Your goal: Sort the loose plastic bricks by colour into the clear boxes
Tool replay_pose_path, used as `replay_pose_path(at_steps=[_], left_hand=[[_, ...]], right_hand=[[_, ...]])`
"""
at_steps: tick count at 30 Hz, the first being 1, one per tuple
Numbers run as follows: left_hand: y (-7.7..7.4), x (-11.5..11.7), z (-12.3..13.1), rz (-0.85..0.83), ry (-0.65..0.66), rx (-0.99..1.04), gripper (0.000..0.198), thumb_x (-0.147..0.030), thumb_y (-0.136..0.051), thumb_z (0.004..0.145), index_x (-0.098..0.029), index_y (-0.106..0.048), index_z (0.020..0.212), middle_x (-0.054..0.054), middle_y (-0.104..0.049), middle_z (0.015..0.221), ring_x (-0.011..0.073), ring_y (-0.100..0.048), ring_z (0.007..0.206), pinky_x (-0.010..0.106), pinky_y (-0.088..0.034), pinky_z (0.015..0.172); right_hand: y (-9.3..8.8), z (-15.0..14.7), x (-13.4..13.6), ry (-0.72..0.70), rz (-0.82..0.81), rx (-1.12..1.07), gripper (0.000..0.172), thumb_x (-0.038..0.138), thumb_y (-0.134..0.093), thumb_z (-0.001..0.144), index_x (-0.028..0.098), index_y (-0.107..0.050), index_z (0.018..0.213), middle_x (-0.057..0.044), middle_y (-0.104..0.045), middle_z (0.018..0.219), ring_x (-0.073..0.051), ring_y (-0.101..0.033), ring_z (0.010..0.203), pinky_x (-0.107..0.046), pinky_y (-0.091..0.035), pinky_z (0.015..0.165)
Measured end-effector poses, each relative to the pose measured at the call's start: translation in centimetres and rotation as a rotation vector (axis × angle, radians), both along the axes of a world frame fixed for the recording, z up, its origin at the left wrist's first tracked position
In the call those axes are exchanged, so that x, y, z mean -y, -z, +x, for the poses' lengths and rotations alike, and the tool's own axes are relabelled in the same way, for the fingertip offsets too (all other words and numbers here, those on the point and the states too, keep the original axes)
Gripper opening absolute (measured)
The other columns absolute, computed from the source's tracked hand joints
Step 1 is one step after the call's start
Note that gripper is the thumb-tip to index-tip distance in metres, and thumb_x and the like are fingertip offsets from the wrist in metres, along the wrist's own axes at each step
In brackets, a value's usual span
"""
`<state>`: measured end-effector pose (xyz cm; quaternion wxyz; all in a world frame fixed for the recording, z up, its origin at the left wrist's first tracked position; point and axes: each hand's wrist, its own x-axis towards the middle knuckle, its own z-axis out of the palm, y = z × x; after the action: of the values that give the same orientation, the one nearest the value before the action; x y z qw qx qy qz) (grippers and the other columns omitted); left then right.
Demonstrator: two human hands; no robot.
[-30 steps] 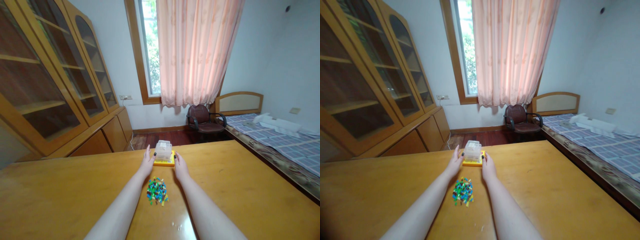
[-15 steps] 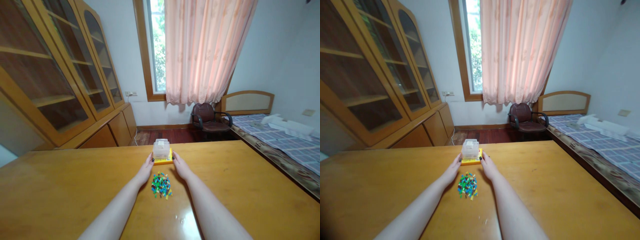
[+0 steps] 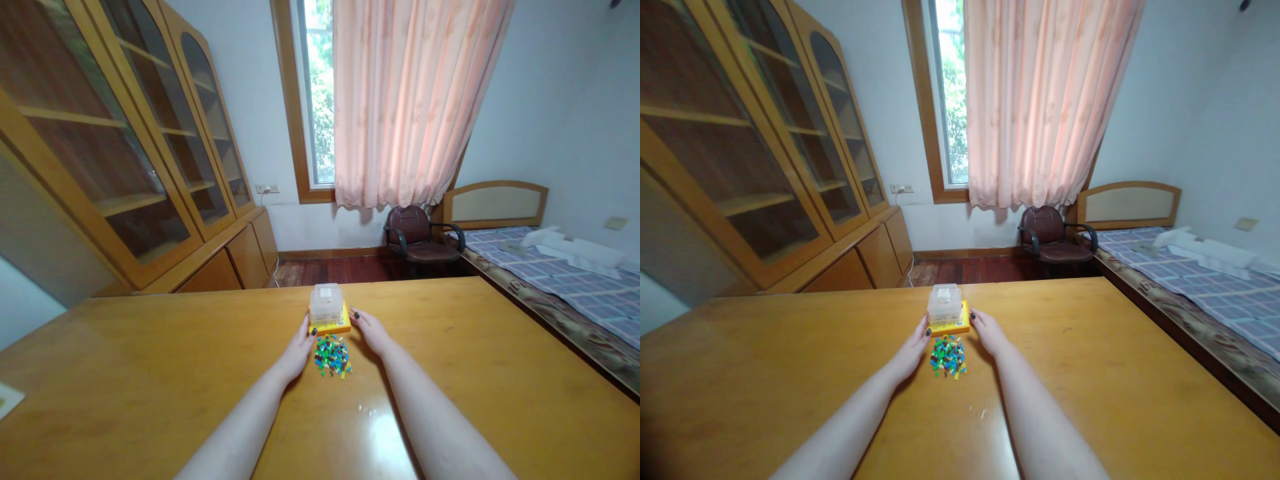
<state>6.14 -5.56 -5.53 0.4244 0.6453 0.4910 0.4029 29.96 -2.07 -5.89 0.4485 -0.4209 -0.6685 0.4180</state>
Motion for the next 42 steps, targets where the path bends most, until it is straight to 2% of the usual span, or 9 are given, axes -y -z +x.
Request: replay_pose_path(at_steps=[6,11,15,18,23,27,31,35,42], left_hand=[[0.7,1.0,-0.4,-0.004,0.051,0.013,0.082,-0.053,-0.049,0.082,-0.013,-0.017,0.147,0.011,-0.013,0.154,0.0252,-0.011,0.142,0.042,-0.008,0.117],[1.8,1.0,-0.2,-0.009,0.019,0.004,0.085,-0.048,-0.054,0.080,-0.014,-0.015,0.147,0.012,-0.013,0.154,0.0259,-0.010,0.142,0.044,-0.007,0.117],[2.5,1.2,-0.2,0.039,-0.026,-0.009,0.078,-0.044,-0.051,0.083,-0.017,-0.016,0.147,0.011,-0.018,0.153,0.0237,-0.015,0.142,0.043,-0.010,0.117],[2.1,2.0,-0.9,0.065,-0.058,-0.104,0.072,-0.042,-0.046,0.085,-0.017,-0.018,0.146,0.012,-0.023,0.152,0.0230,-0.022,0.140,0.042,-0.016,0.116],[0.6,4.4,-2.4,0.062,-0.172,-0.575,0.066,-0.037,-0.048,0.083,-0.012,-0.031,0.142,0.016,-0.035,0.146,0.0286,-0.032,0.135,0.045,-0.023,0.113],[0.2,6.0,-1.9,0.121,-0.245,-0.824,0.061,-0.033,-0.044,0.083,-0.007,-0.037,0.138,0.018,-0.038,0.144,0.0288,-0.031,0.136,0.045,-0.020,0.114],[0.6,6.9,0.2,0.166,-0.290,-0.905,0.066,-0.030,-0.044,0.081,-0.002,-0.033,0.139,0.020,-0.027,0.149,0.0303,-0.022,0.139,0.045,-0.014,0.115],[0.8,7.1,1.7,0.164,-0.291,-0.943,0.069,-0.033,-0.041,0.082,-0.002,-0.028,0.142,0.019,-0.020,0.151,0.0307,-0.018,0.140,0.046,-0.012,0.115],[0.1,6.1,1.9,0.088,-0.247,-0.970,0.072,-0.043,-0.038,0.083,-0.003,-0.030,0.141,0.021,-0.022,0.150,0.0319,-0.017,0.140,0.051,-0.011,0.113]], right_hand=[[-0.2,0.3,1.8,-0.001,0.011,0.066,0.061,0.060,-0.044,0.086,0.017,-0.055,0.128,-0.010,-0.051,0.134,-0.026,-0.045,0.127,-0.045,-0.028,0.110],[0.3,0.5,3.2,0.013,0.002,0.097,0.056,0.055,-0.043,0.088,0.018,-0.054,0.128,-0.009,-0.051,0.134,-0.025,-0.045,0.127,-0.045,-0.028,0.110],[0.4,0.2,4.2,0.102,-0.006,0.123,0.051,0.048,-0.044,0.088,0.016,-0.055,0.127,-0.011,-0.055,0.130,-0.025,-0.050,0.122,-0.043,-0.034,0.106],[0.5,0.3,5.5,0.223,-0.042,0.275,0.051,0.040,-0.048,0.086,0.014,-0.051,0.129,-0.014,-0.056,0.129,-0.025,-0.053,0.118,-0.042,-0.039,0.103],[0.4,1.5,8.3,0.327,0.070,0.754,0.052,0.035,-0.048,0.084,0.012,-0.049,0.131,-0.014,-0.044,0.140,-0.026,-0.038,0.131,-0.043,-0.020,0.112],[-0.1,2.0,9.7,0.408,0.061,0.897,0.062,0.042,-0.044,0.086,0.008,-0.039,0.138,-0.016,-0.034,0.146,-0.026,-0.026,0.137,-0.043,-0.012,0.114],[-0.2,1.0,10.0,0.389,0.083,0.943,0.071,0.046,-0.042,0.086,0.006,-0.030,0.143,-0.015,-0.020,0.152,-0.026,-0.012,0.141,-0.043,-0.003,0.114],[0.3,-0.6,9.8,0.356,0.000,0.980,0.075,0.049,-0.039,0.086,0.005,-0.024,0.145,-0.015,-0.012,0.153,-0.026,-0.008,0.142,-0.047,0.001,0.113],[0.6,-1.0,8.9,0.359,-0.083,1.003,0.069,0.048,-0.030,0.090,0.007,-0.024,0.145,-0.015,-0.017,0.152,-0.027,-0.009,0.142,-0.052,0.002,0.111]])
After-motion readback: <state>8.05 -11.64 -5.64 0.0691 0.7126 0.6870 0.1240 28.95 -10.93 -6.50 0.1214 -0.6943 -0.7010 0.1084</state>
